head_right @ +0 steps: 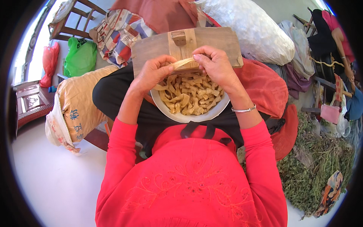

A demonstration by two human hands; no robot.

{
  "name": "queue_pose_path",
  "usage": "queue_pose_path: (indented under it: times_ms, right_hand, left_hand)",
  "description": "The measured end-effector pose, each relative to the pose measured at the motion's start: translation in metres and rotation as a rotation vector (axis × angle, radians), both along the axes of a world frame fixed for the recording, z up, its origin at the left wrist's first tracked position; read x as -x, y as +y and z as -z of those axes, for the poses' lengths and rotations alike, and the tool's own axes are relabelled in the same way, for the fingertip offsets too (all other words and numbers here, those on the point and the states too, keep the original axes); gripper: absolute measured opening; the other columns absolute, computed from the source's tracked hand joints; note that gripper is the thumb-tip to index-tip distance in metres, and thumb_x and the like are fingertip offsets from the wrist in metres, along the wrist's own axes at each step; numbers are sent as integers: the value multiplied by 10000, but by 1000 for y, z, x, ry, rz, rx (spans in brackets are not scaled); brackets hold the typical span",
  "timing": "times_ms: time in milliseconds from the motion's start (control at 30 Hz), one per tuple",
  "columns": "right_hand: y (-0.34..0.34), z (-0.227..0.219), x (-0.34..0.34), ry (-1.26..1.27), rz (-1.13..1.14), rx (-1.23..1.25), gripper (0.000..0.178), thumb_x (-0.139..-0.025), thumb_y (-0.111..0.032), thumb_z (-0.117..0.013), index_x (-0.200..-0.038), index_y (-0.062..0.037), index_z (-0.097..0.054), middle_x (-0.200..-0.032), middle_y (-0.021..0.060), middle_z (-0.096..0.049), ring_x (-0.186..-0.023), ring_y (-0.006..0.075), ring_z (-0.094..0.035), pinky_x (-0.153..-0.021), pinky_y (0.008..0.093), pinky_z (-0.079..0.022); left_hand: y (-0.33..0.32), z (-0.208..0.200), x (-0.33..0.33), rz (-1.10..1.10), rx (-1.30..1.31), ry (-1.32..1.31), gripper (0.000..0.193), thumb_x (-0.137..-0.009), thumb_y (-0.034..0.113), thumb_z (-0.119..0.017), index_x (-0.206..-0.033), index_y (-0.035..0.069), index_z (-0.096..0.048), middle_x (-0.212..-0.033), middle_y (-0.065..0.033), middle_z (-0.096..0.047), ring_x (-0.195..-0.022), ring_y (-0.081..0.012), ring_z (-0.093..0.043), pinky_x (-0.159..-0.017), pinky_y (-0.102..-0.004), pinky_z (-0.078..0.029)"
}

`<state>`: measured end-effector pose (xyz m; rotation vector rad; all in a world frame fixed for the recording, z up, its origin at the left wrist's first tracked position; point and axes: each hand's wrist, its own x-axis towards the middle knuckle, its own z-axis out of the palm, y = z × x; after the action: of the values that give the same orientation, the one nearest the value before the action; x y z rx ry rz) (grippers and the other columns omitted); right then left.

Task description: The person is using a wooden board and a metal bowl to shape and collect pieces of light-colored dough by pressing and rolling them by hand against the board.

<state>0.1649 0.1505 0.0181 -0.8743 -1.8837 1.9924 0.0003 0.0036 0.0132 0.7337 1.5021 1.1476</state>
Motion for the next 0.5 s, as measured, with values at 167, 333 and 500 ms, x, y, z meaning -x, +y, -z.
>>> queue_pose_path:
  times_ms: [167, 333, 500]
  right_hand:
    - [3, 18, 10, 36, 59, -60, 106, -913, -104, -587, -903, -18, -650, -675, -27, -562, -585, 40, -496, -524, 202, -409]
    - [6, 41, 19, 19, 47, -326, 95, -879, -96, -602, -903, -20, -653, -677, 20, -595, -621, 112, -540, -582, 271, -448]
    - [5, 43, 9, -147, 0, -809, 118, -832, -119, -634, -918, -45, -668, -834, 95, -644, -812, 279, -611, -714, 348, -483]
  left_hand:
    - [7, 23, 20, -90, -91, 108, 128, -899, 126, -600, -998, 47, -615, -743, 50, -529, -567, -16, -389, -490, -176, -292]
    - [18, 50, 24, -142, -205, 254, 98, -902, 106, -578, -936, 20, -610, -776, 24, -576, -645, -59, -483, -572, -211, -390]
    - [16, 56, 27, -202, -89, 738, 86, -913, 77, -542, -888, 2, -576, -792, -14, -606, -701, -109, -535, -631, -245, -431]
